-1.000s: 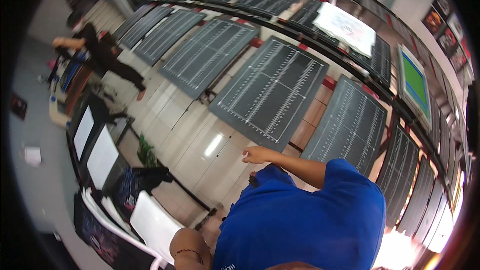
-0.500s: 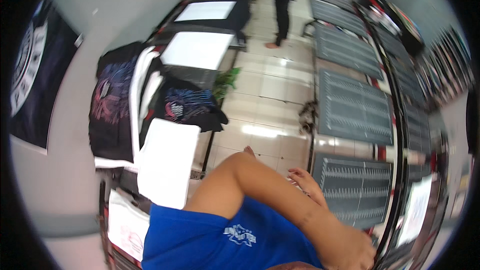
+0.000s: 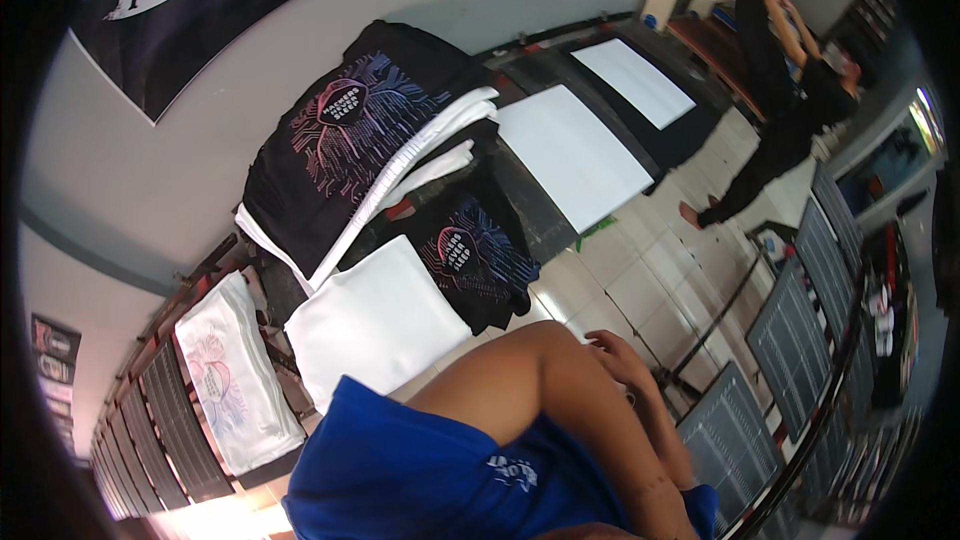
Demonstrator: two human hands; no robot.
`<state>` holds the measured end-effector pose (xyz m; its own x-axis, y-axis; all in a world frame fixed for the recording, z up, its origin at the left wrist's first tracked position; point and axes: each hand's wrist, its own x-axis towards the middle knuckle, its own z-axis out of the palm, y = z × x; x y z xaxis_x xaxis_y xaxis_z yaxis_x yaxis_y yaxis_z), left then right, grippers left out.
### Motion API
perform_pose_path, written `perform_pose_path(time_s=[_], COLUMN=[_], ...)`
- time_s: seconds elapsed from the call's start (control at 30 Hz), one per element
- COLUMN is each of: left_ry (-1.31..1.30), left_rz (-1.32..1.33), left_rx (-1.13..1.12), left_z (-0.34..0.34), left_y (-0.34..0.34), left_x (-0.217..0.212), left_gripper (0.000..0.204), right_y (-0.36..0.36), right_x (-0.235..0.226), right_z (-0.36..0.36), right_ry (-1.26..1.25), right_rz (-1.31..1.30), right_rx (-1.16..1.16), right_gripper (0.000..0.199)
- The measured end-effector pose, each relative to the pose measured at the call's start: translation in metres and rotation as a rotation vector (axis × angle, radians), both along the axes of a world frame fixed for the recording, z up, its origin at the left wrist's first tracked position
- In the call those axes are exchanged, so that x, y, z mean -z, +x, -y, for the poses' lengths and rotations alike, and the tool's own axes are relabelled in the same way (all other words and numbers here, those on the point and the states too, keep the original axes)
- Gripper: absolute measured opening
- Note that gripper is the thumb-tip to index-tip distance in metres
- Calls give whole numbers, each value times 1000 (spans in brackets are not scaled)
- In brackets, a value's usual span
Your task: The person repeatedly picks up white t-shirts with a printed design from a table, folds them by hand, and stacks them. The person also handles a black t-shirt with a similar design, folding it and placing it on the stack.
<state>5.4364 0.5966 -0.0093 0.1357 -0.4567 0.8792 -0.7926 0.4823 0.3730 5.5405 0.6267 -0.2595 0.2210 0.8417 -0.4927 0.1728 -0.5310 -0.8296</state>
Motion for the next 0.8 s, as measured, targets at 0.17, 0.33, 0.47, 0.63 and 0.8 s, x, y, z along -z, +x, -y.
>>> perform_pose_path(time_s=[0.17, 0.33, 0.47, 0.63, 0.8], left_ry=[-152, -361, -1137, -1891, -1313], left_rz=[-266, -1064, -1246, -1062, -1347], left_rx=[-384, -1119, -1623, -1323, -1481], left_z=[-136, -290, -391, -465, -509], left_y=[40, 79, 69, 34, 55], left_x=[19, 115, 221, 280, 256], left_gripper=[28, 18, 15, 38, 50], right_y=[31, 67, 82, 80, 87], right_x=[39, 48, 61, 33, -23], right_z=[-167, -364, -490, -531, -555], right_ry=[129, 167, -82, 24, 127], right_rz=[-506, -775, -1322, -1268, -1291], right_rx=[-159, -80, 244, 278, 68], right_gripper=[42, 62, 56, 23, 15])
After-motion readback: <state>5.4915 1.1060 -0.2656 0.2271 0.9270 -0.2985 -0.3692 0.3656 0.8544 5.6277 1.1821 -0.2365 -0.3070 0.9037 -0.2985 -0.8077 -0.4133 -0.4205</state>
